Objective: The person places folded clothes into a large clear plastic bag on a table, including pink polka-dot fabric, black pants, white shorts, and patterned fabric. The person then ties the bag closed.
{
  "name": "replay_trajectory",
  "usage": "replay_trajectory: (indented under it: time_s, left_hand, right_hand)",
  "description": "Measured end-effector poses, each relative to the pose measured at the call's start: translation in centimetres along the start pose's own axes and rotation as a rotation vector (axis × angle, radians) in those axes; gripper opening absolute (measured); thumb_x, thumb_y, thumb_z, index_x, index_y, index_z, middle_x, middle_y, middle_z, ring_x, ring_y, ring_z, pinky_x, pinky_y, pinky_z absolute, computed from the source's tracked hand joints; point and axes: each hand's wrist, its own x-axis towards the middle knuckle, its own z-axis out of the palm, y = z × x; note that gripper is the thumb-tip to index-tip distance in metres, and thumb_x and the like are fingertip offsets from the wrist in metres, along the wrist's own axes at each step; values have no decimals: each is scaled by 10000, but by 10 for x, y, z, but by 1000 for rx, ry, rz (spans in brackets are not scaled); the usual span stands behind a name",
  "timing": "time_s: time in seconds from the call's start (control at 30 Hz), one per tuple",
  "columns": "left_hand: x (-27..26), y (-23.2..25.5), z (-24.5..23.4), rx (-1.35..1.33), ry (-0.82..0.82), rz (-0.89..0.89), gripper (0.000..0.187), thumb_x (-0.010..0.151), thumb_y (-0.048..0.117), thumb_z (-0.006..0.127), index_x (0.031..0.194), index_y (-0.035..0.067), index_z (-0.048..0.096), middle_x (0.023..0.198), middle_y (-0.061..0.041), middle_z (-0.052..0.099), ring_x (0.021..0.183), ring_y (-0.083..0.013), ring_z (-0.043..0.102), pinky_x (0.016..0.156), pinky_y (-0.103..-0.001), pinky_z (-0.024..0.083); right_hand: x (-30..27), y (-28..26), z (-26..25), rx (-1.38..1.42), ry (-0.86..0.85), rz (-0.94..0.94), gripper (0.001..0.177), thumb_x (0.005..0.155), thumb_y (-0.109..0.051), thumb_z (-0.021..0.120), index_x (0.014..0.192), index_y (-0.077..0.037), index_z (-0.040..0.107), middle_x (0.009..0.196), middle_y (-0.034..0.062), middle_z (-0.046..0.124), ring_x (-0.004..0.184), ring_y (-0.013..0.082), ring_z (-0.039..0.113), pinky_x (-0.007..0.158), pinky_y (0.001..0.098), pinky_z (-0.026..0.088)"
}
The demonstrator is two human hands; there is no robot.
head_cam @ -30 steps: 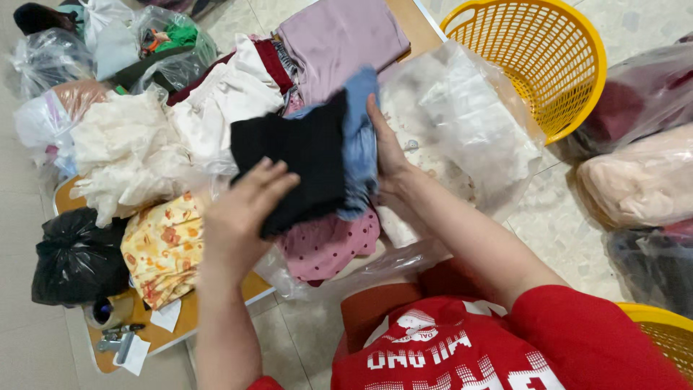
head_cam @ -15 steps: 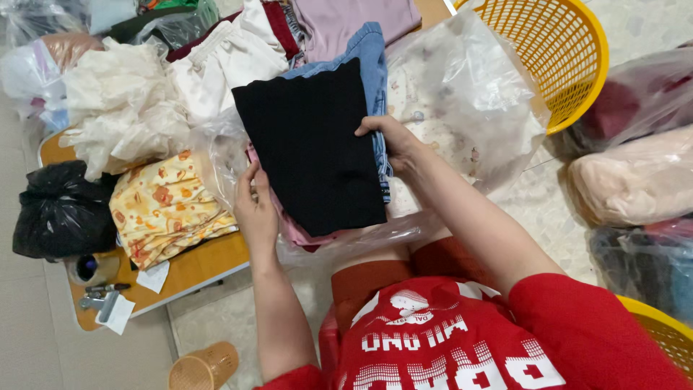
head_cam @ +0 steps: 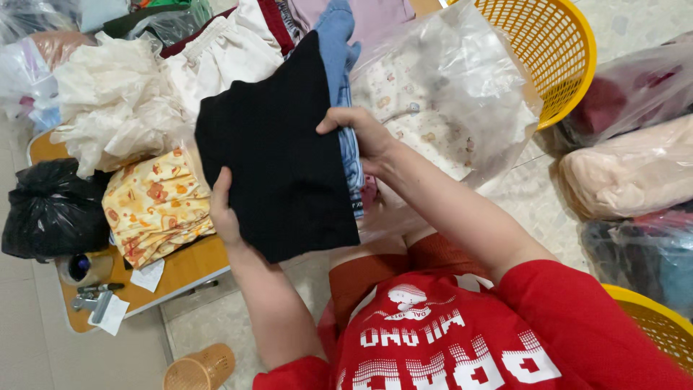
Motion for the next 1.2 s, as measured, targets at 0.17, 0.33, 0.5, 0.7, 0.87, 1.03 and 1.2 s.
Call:
replay_trajectory:
  time_s: [0.17, 0.33, 0.5, 0.7, 0.87, 1.03, 1.2]
  left_hand:
    - [-8, -25, -15, 631, 109, 115, 767, 937, 137, 694, 1583, -27, 314, 1600, -213, 390, 1469, -351, 391, 1224, -387, 301]
    - [-15, -60, -17, 950, 236, 222, 741, 960, 144, 689, 1577, -33, 318, 1663, -238, 328, 1556, -357, 295, 1267, -400, 207]
    - [-29, -64, -7, 1055, 307, 376, 716, 999, 131, 664, 1603, -11, 306, 1674, -241, 345, 1566, -369, 330, 1298, -435, 249]
    - [-38, -40, 22, 1419, 284, 488, 854, 945, 140, 694, 1605, -60, 191, 1594, -323, 281, 1466, -490, 287, 1196, -513, 266]
    - [-23, -26, 46, 1566, 90, 634, 632, 982, 165, 727, 1540, 85, 442, 1541, -141, 488, 1460, -376, 405, 1249, -509, 317]
    - [14, -43, 73, 1599, -309, 587, 528, 996, 349, 688, 1472, 169, 548, 1568, -157, 472, 1492, -420, 346, 1222, -555, 257]
    - [25, -62, 78, 1713, -452, 476, 603, 1010, 481, 576, 1551, 232, 485, 1630, -169, 386, 1524, -450, 256, 1228, -625, 130]
  right_hand:
    - [-2, 21, -23, -489, 267, -88, 615, 721, -2, 670, 1315, 96, 542, 1125, 219, 670, 984, 285, 680, 900, 366, 577]
    - [-10, 20, -43, -973, 326, -364, 1020, 726, -29, 799, 1564, 18, 221, 1465, 208, 514, 1357, 284, 510, 1142, 358, 401]
    - [-21, 1, -33, -1050, 239, -289, 1079, 749, -66, 806, 1637, -17, 195, 1567, 231, 427, 1439, 313, 428, 1172, 383, 338]
    - [-21, -39, -18, -1570, 555, 88, 614, 901, -400, 706, 1415, -78, 612, 1232, 177, 736, 1091, 284, 747, 1043, 382, 566]
    - [46, -83, -67, -2108, 667, -670, 362, 972, -217, 675, 1309, -86, 692, 1251, 154, 681, 1232, 345, 566, 1038, 489, 417]
    - [143, -102, -125, -2554, 522, -1046, 662, 756, -62, 668, 1416, -88, 639, 1307, 145, 646, 1331, 360, 504, 1026, 584, 337]
    - [187, -114, -149, -2693, 518, -525, 188, 912, -135, 672, 1066, -65, 757, 936, 161, 766, 1031, 341, 701, 1221, 671, 188]
